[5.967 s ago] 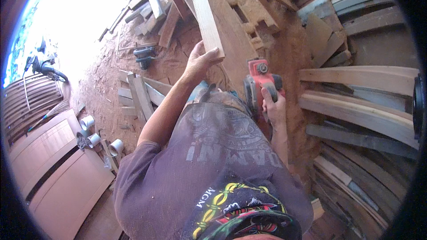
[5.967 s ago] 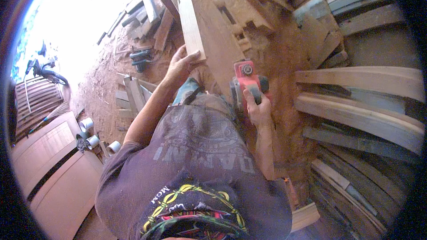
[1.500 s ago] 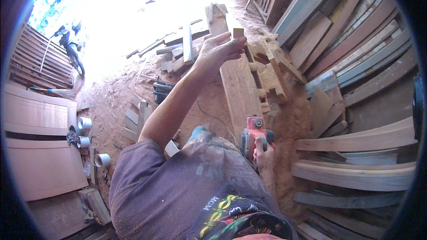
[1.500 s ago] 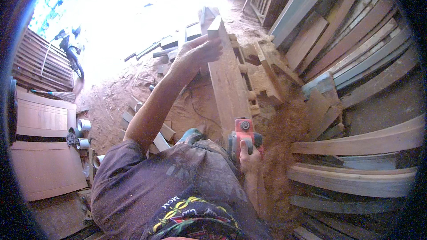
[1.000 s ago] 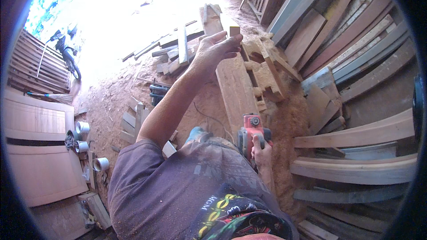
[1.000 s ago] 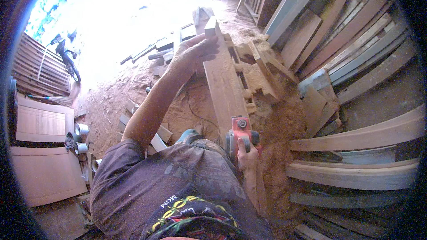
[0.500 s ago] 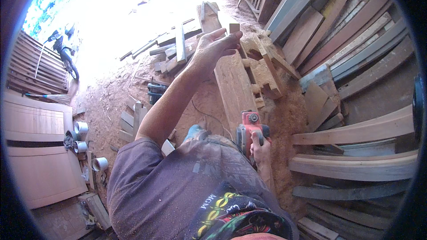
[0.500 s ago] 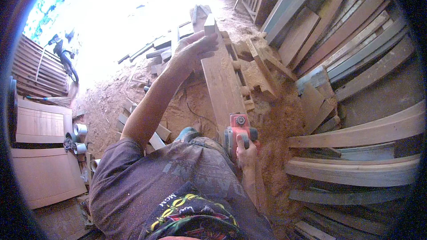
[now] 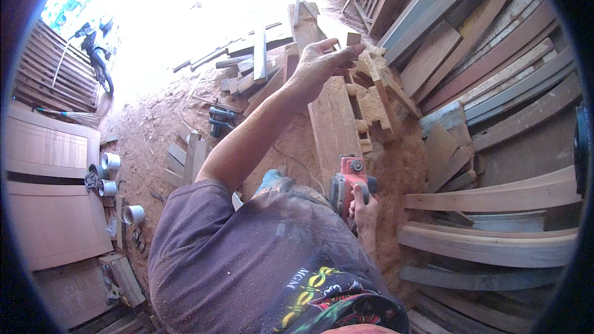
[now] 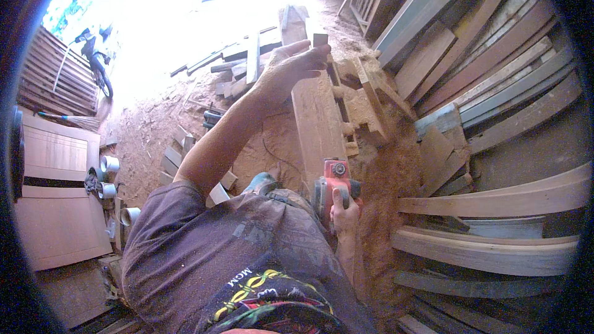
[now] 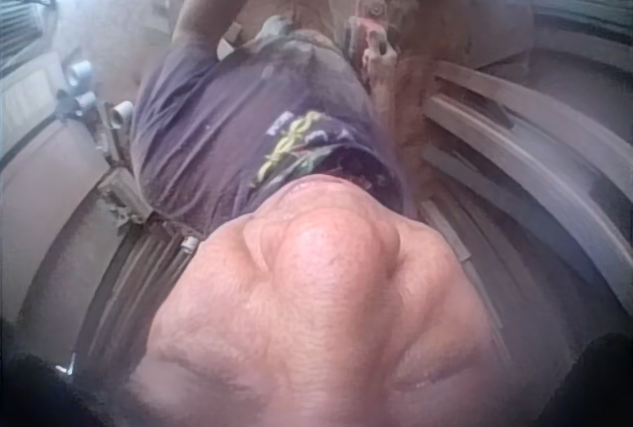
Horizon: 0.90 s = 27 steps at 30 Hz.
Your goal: The person uses a handheld electric sander to smooth the surfaces of several wooden planks. They repeatedly pick up planks, sand them, and place them aside in a pile.
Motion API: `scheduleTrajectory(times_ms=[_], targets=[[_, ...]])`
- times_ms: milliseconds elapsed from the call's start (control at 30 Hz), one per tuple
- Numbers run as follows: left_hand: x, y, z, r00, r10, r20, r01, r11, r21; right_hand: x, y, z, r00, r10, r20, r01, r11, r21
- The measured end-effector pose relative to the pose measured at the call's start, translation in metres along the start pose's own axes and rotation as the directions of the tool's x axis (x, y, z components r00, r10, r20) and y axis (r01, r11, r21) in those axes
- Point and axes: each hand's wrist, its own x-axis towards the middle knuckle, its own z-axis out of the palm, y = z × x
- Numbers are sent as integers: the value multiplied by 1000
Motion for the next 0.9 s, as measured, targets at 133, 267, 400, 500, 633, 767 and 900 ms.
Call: scheduleTrajectory(times_ms=[133, 267, 400, 500, 633, 767, 900], targets=[[9, -11, -4, 1000, 13, -25, -15, 997, -73, 3, 5, -3, 1000, -15, 15, 15, 1000, -15], [9, -10, -2, 1000, 8, -30, -10, 998, -60, 3, 4, -2, 1000, -15, 13, 15, 1000, -21], [9, -10, 0, 1000, 12, -11, -13, 997, -79, 3, 4, -1, 1000, -7, -5, 7, 1000, -4], [3, -8, -3, 999, 27, -31, -30, 994, -109, 3, 1, -1, 1000, -8, -5, 8, 1000, -7], [3, -14, -10, 1000, 14, 8, -13, 995, -98, 4, 0, -1, 1000, -3, -22, 2, 1000, -29], [10, -22, -13, 1000, -15, -27, 13, 998, -69, 4, -1, 0, 1000, -23, -16, 23, 1000, -6], [9, -19, -10, 999, -11, -32, 9, 999, -52, 5, 1, 0, 1000, -7, -15, 7, 1000, -10]])
